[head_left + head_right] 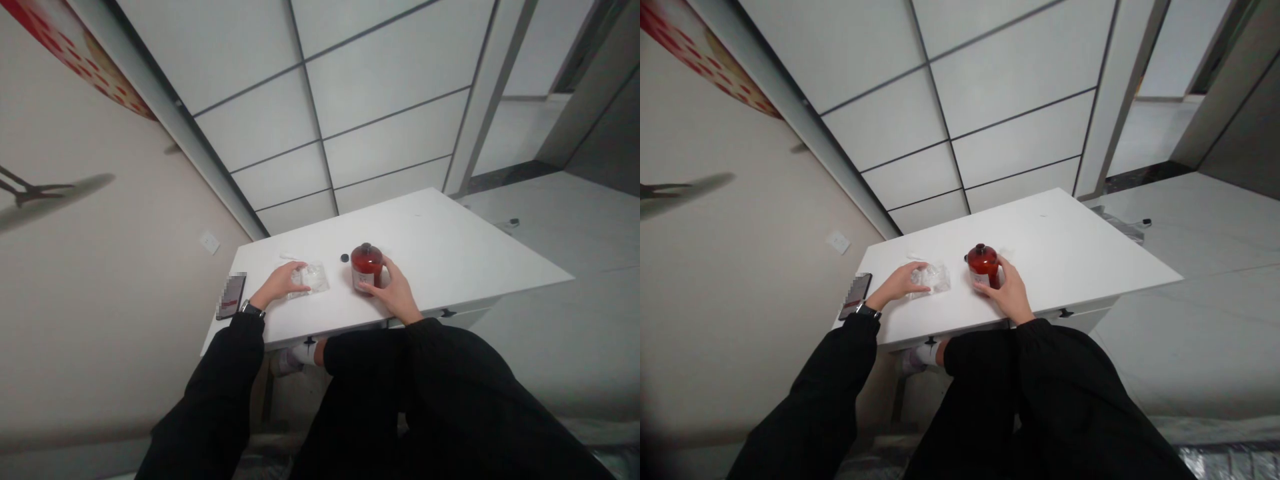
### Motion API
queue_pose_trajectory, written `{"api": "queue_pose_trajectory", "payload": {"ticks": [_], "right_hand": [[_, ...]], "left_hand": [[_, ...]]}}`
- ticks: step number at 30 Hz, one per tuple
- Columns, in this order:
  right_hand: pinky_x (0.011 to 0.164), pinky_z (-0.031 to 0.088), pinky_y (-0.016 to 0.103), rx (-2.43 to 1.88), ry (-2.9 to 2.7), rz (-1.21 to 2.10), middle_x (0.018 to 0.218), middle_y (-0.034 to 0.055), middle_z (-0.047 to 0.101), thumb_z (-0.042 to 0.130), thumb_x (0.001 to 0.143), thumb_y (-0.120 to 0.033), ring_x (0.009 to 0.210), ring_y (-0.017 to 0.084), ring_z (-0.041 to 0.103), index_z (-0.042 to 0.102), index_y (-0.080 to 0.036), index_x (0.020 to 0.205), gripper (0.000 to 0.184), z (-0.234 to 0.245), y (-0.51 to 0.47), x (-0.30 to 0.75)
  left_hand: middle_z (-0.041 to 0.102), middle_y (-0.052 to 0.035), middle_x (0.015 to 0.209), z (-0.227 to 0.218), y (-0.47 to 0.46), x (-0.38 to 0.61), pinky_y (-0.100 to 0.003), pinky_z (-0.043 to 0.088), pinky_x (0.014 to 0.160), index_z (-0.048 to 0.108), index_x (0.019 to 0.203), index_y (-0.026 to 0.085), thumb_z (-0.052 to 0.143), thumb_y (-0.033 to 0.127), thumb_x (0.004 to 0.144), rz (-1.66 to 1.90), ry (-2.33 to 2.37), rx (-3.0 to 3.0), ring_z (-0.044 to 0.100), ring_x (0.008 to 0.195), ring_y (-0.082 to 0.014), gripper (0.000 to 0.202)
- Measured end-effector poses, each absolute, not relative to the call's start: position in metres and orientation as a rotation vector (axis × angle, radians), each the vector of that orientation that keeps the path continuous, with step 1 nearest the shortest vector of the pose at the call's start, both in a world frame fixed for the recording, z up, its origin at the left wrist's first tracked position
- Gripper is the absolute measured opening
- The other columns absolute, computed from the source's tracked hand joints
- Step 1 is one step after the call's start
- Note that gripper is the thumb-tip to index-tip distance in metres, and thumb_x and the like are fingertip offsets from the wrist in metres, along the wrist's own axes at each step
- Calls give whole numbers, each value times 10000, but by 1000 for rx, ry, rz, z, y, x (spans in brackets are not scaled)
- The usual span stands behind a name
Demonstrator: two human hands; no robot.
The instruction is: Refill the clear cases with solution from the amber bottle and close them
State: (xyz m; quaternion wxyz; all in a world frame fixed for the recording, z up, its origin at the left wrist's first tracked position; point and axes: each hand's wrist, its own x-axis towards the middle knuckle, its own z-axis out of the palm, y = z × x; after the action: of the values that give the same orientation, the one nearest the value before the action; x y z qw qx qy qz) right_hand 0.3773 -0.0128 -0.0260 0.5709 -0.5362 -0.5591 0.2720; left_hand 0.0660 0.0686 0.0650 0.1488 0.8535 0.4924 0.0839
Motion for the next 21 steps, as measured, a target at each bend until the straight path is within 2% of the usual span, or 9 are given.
{"api": "queue_pose_trajectory", "payload": {"ticks": [4, 8, 13, 16, 19, 21], "right_hand": [[1166, 439, 588, -1232, -1425, 719, 1413, 150, 660, 913, 685, -461, 1316, 378, 615, 559, -222, 1434, 862, -20, -8, 365], [1165, 456, 554, -1151, -1544, 787, 1499, 154, 594, 886, 729, -388, 1328, 343, 620, 489, -237, 1478, 860, -13, 11, 352], [1148, 458, 596, -1165, -1647, 742, 1449, 167, 624, 845, 768, -377, 1340, 366, 612, 480, -233, 1458, 794, -10, 46, 338], [1167, 447, 590, -1176, -1681, 700, 1493, 180, 588, 817, 807, -401, 1378, 369, 582, 452, -220, 1490, 795, -16, 54, 330], [1234, 374, 594, -1195, -1700, 650, 1613, 181, 468, 830, 802, -460, 1496, 374, 460, 365, -236, 1572, 927, -23, 50, 327], [1252, 342, 607, -1220, -1681, 594, 1653, 182, 409, 788, 838, -463, 1530, 368, 411, 329, -237, 1596, 915, -27, 44, 332]], "left_hand": [[687, -149, 1411, 63, 82, 59, -462, 483, 1131, 639, 1315, 181, 874, 424, 730, 232, 1393, 2449, 657, 1277, -327, 676], [685, -138, 1414, 61, 94, 52, -459, 483, 1132, 637, 1324, 200, 877, 444, 727, 238, 1354, 2453, 654, 1282, -326, 687], [670, -121, 1433, 57, 104, 46, -478, 478, 1139, 629, 1349, 227, 852, 476, 762, 266, 1342, 2462, 641, 1299, -343, 675], [652, -121, 1460, 54, 105, 46, -483, 459, 1160, 603, 1388, 224, 836, 485, 792, 275, 1321, 2467, 623, 1324, -350, 691], [577, -150, 1542, 55, 105, 41, -496, 383, 1231, 535, 1462, 195, 853, 526, 770, 298, 1277, 2477, 533, 1424, -365, 831], [443, -167, 1648, 58, 107, 30, -498, 299, 1286, 408, 1559, 186, 839, 600, 762, 414, 1216, 2476, 403, 1528, -362, 996]]}}
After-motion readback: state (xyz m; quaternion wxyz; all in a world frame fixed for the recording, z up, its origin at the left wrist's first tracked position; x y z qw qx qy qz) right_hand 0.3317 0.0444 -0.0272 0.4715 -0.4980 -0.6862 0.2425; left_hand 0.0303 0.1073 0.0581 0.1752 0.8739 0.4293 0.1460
